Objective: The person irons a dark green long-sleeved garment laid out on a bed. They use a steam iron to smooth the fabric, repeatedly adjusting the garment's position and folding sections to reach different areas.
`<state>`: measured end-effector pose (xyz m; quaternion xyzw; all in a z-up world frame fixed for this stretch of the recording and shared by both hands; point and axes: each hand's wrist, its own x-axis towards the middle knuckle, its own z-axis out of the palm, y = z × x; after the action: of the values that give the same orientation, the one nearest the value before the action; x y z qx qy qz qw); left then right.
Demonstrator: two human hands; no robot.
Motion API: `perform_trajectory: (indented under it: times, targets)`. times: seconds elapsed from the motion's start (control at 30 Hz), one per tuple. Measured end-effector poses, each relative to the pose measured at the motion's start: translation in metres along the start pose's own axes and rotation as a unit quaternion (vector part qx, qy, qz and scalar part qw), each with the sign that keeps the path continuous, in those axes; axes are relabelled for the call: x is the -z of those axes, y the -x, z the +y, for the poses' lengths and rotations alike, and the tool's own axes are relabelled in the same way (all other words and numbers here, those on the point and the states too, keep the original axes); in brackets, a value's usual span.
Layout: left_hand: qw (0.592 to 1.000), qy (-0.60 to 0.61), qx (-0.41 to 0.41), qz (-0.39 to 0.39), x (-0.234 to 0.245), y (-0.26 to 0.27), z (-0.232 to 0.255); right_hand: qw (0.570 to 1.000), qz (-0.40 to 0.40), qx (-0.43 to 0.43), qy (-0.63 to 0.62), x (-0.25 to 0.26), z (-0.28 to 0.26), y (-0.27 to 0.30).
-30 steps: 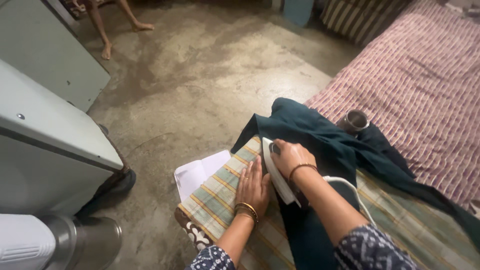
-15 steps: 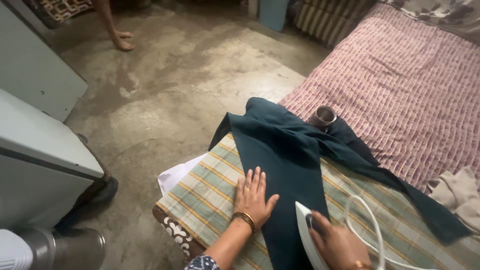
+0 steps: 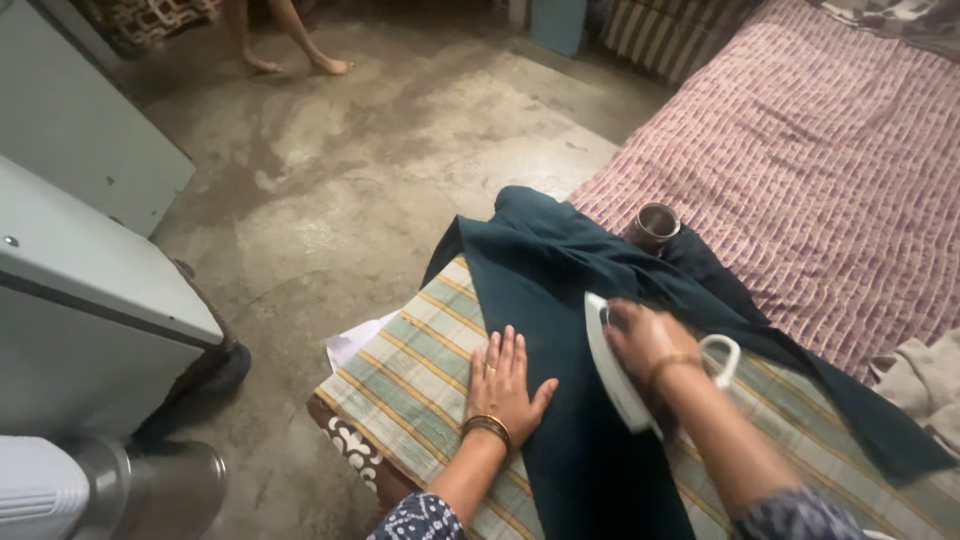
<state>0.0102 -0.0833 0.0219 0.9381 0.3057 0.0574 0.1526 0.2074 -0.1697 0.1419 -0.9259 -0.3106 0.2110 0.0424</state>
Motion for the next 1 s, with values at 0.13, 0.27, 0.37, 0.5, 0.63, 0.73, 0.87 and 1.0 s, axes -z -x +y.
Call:
perform_trajectory:
  times: [0.13, 0.27, 0.37, 0.5, 0.63, 0.73, 0.87, 1.0]
  targets:
    - [1.000, 0.006, 0.002, 0.009, -0.004, -0.002, -0.006, 0.995, -0.089, -0.035, 0.013, -0.028, 0.022, 0.082]
    - [1.000, 0.022, -0.007, 0.018, -0.006, -0.003, -0.008, 0.992, -0.109, 0.045, 0.052, -0.058, 0.040, 0.134]
    - [0.999, 0.032, -0.019, 0.033, -0.009, -0.002, -0.009, 0.989, -0.125, 0.043, 0.073, -0.053, 0.032, 0.124]
    - [0.996, 0.045, -0.024, 0.068, -0.011, 0.000, -0.013, 0.990, -0.136, -0.005, 0.040, -0.018, -0.010, 0.064]
    - [0.995, 0.070, -0.020, 0.073, -0.009, 0.000, -0.013, 0.997, -0.004, 0.073, 0.014, -0.002, -0.051, -0.009]
    - [0.993, 0.071, -0.017, 0.095, -0.006, 0.002, -0.013, 0.996, 0.031, 0.088, -0.006, 0.000, -0.068, -0.040]
    - [0.990, 0.109, -0.007, 0.089, -0.003, 0.003, -0.014, 0.997, 0.020, 0.080, 0.004, -0.001, -0.073, -0.036]
    - [0.982, 0.158, -0.003, 0.101, 0.003, 0.005, -0.015, 0.997, -0.040, 0.062, 0.026, -0.020, -0.046, 0.021]
